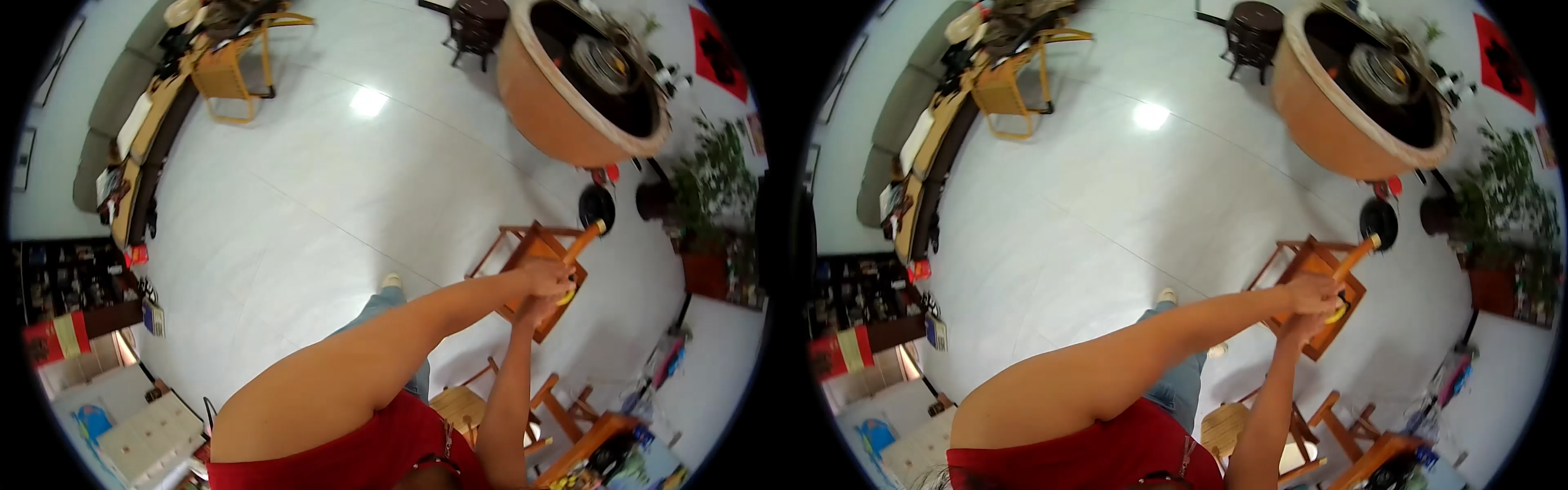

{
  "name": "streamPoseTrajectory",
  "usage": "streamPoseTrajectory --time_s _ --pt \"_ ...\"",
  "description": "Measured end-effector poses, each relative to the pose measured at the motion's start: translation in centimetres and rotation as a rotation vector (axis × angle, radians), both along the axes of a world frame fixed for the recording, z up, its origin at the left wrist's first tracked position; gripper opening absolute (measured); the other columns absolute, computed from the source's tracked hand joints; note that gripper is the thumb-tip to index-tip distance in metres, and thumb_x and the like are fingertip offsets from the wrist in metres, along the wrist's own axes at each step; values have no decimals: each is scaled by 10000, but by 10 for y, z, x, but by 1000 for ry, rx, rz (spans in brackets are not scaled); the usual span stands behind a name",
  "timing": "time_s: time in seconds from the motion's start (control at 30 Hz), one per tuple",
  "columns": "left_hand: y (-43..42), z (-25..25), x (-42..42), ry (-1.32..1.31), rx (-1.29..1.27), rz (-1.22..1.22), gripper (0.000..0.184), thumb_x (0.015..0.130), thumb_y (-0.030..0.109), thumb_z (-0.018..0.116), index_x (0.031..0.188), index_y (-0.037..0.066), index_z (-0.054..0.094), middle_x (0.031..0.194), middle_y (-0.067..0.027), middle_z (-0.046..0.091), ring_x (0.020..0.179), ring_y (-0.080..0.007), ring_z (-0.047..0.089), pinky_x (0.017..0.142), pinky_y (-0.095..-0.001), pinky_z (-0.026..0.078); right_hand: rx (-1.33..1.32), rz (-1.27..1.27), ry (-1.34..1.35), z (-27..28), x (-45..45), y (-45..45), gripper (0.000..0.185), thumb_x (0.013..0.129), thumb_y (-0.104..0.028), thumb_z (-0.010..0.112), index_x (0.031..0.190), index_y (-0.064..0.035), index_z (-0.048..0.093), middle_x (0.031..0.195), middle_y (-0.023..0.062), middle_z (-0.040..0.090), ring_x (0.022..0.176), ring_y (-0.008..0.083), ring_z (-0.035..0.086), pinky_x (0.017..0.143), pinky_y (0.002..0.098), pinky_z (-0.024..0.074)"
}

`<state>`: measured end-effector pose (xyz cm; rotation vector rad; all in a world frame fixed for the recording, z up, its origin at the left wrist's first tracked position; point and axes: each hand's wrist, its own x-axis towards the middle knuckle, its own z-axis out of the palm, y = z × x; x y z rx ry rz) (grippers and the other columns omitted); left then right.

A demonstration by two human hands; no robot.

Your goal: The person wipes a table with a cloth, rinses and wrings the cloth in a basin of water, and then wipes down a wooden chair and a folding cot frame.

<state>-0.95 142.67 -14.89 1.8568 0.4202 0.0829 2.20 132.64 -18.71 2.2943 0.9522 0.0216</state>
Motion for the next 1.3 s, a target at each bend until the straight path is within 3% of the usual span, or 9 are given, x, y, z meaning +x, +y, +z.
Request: streamPoseTrajectory --time_s 0.07,0.13,0.3,0.47,0.57,0.77,0.97,1.17,1.3 --pt "4 -26 -22 -99 -59 37 651 978 543 404 1428 74 447 1458 -183 446 1331 -348 438 1095 -420 358 1077 -67 811 -60 29 -46 542 1031 -168 394 1552 -139 247 1621 53 188 1438 282 273 1130 376 300" --pt "7 -41 -63 -213 -103 118 700 983 557 396 1481 66 375 1535 -197 351 1385 -344 384 1131 -404 321 340 254 134 -6 1 -51 578 954 -71 515 1506 -191 394 1622 48 206 1388 392 335 1026 435 426" --pt "42 -97 -217 134 -56 157 705 995 571 391 1519 105 325 1574 -216 266 1460 -342 261 1188 -399 221 292 379 178 4 -17 -81 394 895 -67 568 1284 -131 587 1542 83 354 1278 431 417 935 468 473" --pt "49 -102 -388 346 -141 470 705 986 567 424 1440 28 443 1493 -209 417 1401 -341 370 1165 -389 276 479 172 414 7 -16 -51 223 898 -79 549 1092 -57 657 1293 186 537 1042 408 552 856 450 495" --pt "40 -93 -455 365 -301 750 725 964 598 437 1410 28 486 1457 -198 471 1364 -339 425 1140 -381 322 177 256 387 22 -27 -17 215 889 -86 568 1078 -66 669 1135 208 588 967 418 582 837 440 504" --pt "56 -51 -495 238 -511 1048 670 962 539 517 1423 54 490 1448 -173 495 1335 -302 468 1105 -358 363 571 -529 1584 -21 -63 80 409 863 33 503 1242 -91 592 1186 103 601 1078 241 602 964 359 481" --pt "155 19 -462 -66 -587 1061 709 965 438 587 1526 101 315 1490 -167 437 1357 -267 432 1092 -363 366 552 -233 2134 75 -230 262 564 896 22 486 1444 -91 418 1323 102 534 1197 234 543 1029 350 443" --pt "291 60 -479 -506 -860 1360 988 901 306 712 1579 104 22 1449 -148 439 1299 -237 465 1077 -348 389 423 -718 2568 86 -331 415 421 1026 -238 405 1402 -58 468 1357 92 561 1247 224 539 1071 384 425" --pt "368 79 -541 -469 -886 1310 619 905 273 702 1421 46 447 1226 -75 634 1106 -169 619 961 -308 502 249 -814 2628 102 -365 512 463 1040 -338 325 1323 -33 527 1308 105 606 1188 237 590 1038 395 460"
